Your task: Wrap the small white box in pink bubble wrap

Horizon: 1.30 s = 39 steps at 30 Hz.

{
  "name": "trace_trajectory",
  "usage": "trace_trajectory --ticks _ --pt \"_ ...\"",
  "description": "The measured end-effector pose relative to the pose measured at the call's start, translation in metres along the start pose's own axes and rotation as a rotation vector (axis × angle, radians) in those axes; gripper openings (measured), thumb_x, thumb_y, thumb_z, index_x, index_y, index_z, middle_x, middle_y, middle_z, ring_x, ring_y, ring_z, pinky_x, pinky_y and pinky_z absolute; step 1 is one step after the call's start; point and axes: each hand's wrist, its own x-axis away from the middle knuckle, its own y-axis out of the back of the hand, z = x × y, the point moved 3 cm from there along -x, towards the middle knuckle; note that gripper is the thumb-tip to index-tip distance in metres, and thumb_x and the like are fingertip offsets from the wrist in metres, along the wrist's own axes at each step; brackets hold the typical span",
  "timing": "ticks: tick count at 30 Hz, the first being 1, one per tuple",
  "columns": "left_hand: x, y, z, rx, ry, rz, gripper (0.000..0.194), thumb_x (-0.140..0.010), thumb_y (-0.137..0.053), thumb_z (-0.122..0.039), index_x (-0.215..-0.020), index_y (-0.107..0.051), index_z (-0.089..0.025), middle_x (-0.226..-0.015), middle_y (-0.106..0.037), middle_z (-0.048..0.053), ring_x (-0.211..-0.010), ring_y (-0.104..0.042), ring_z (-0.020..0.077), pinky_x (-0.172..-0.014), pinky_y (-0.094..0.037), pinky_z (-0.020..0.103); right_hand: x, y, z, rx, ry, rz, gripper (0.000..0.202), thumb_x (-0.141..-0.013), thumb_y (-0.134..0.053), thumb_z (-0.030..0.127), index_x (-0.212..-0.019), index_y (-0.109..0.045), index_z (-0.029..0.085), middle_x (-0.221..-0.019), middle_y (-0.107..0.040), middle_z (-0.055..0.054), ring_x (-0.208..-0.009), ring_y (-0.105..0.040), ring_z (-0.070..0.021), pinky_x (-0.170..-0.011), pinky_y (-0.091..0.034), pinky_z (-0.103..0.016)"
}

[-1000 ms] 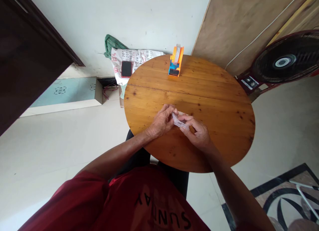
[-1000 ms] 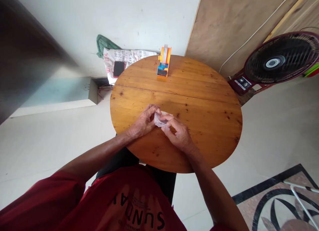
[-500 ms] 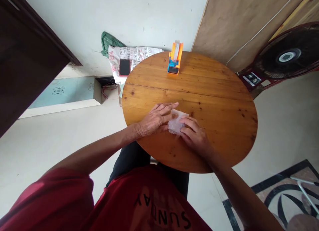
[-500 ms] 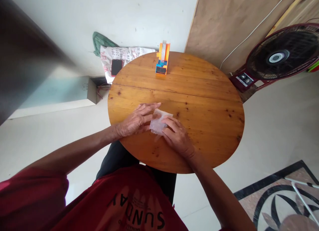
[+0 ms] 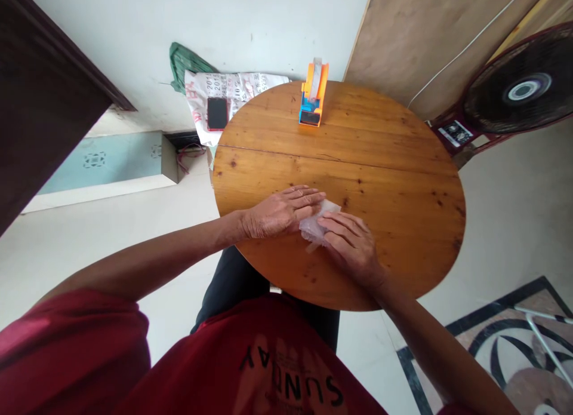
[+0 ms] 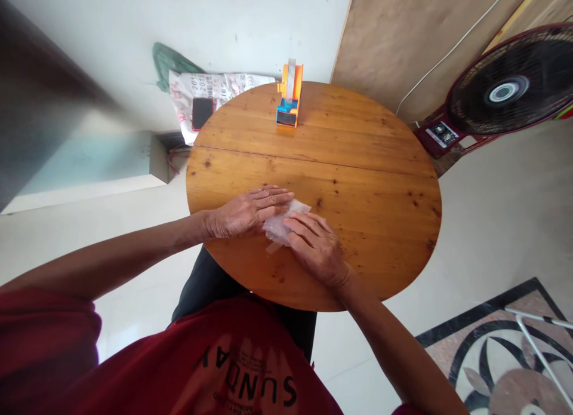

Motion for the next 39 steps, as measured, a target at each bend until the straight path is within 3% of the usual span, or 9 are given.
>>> trace_trajectory --ticks 8,12,18,22,24,28,34,36,39 --pt "-0.002 -0.001 0.002 0.009 0.049 0.036 0.037 -0.1 -0.047 -0.033 -0.132 -0.061 -0.021 -0.152 -0.051 0.013 -0.144 -0.046 0.0256 -0.121 -0.036 0.051 0.001 -0.004 0.004 0.094 0.028 0.009 0.018 -0.094 -0.058 0.01 -0.097 -0.064 0.027 -0.117 -0.077 -0.004 -0.119 -0.067 -0.021 -0.101 -0.05 -0.044" --pt "-0.001 0.001 0.006 0.011 -0.005 0.07 0.043 -0.096 -0.051 -0.033 -0.137 -0.058 -0.019 -0.154 -0.048 0.015 -0.145 -0.045 0.0266 -0.122 -0.034 0.049 0.007 -0.007 0.007 0.131 0.039 0.046 0.02 -0.095 -0.057 0.009 -0.102 -0.065 0.026 -0.124 -0.074 -0.005 -0.124 -0.064 -0.0218 -0.104 -0.047 -0.045" --pt "-0.002 -0.001 0.015 -0.069 -0.075 0.166 0.056 -0.091 -0.051 -0.022 -0.147 -0.047 -0.02 -0.158 -0.041 0.017 -0.148 -0.038 0.0302 -0.122 -0.03 0.052 0.012 -0.01 0.009 0.191 0.038 0.074 0.02 -0.093 -0.059 0.009 -0.107 -0.065 0.022 -0.126 -0.073 -0.007 -0.124 -0.064 -0.0228 -0.106 -0.045 -0.043" --pt "-0.003 -0.005 0.019 -0.038 -0.16 0.158 0.066 -0.087 -0.049 -0.012 -0.152 -0.039 -0.015 -0.163 -0.03 0.02 -0.154 -0.025 0.031 -0.122 -0.03 0.05 0.012 -0.009 0.006 0.153 0.047 0.061 0.022 -0.095 -0.056 0.009 -0.111 -0.063 0.023 -0.126 -0.073 -0.008 -0.126 -0.063 -0.0226 -0.105 -0.047 -0.043" --pt "-0.003 -0.008 0.02 -0.011 -0.177 0.149 0.068 -0.087 -0.05 -0.011 -0.153 -0.037 -0.015 -0.162 -0.032 0.02 -0.153 -0.027 0.0306 -0.121 -0.033 0.049 0.012 -0.009 0.003 0.104 0.044 0.042 0.027 -0.094 -0.055 0.007 -0.114 -0.061 0.024 -0.126 -0.073 -0.009 -0.128 -0.062 -0.0224 -0.105 -0.048 -0.045" --pt "-0.007 -0.013 0.02 0.073 -0.144 0.03 0.06 -0.088 -0.057 -0.017 -0.146 -0.046 -0.016 -0.147 -0.051 0.021 -0.14 -0.046 0.0307 -0.115 -0.04 0.049 0.012 -0.011 -0.003 -0.007 -0.052 -0.014 0.036 -0.09 -0.056 0.004 -0.12 -0.057 0.023 -0.123 -0.074 -0.01 -0.126 -0.063 -0.0227 -0.103 -0.051 -0.045" --pt "-0.023 -0.006 0.011 0.453 0.09 -0.17 0.05 -0.073 -0.076 -0.024 -0.122 -0.065 -0.018 -0.121 -0.066 0.014 -0.111 -0.064 0.025 -0.096 -0.052 0.038 0.008 -0.003 -0.011 -0.076 -0.191 -0.055 0.053 -0.089 -0.063 0.014 -0.139 -0.048 0.027 -0.129 -0.07 -0.011 -0.127 -0.061 -0.0275 -0.104 -0.05 -0.05" --pt "-0.028 -0.003 0.01 0.656 0.248 -0.148 0.046 -0.071 -0.074 -0.022 -0.117 -0.067 -0.016 -0.112 -0.069 0.011 -0.098 -0.066 0.0216 -0.088 -0.053 0.034 0.006 0.0 -0.016 -0.111 -0.273 -0.042 0.061 -0.087 -0.067 0.02 -0.143 -0.045 0.027 -0.136 -0.065 -0.012 -0.13 -0.059 -0.0299 -0.106 -0.049 -0.053" --pt "-0.035 -0.003 0.011 0.98 0.496 -0.01 0.038 -0.069 -0.067 -0.019 -0.107 -0.07 -0.015 -0.091 -0.07 0.005 -0.08 -0.065 0.0158 -0.071 -0.052 0.026 0.001 0.0 -0.025 -0.177 -0.407 -0.043 0.069 -0.084 -0.071 0.027 -0.147 -0.042 0.027 -0.141 -0.06 -0.013 -0.131 -0.057 -0.0313 -0.108 -0.048 -0.053"
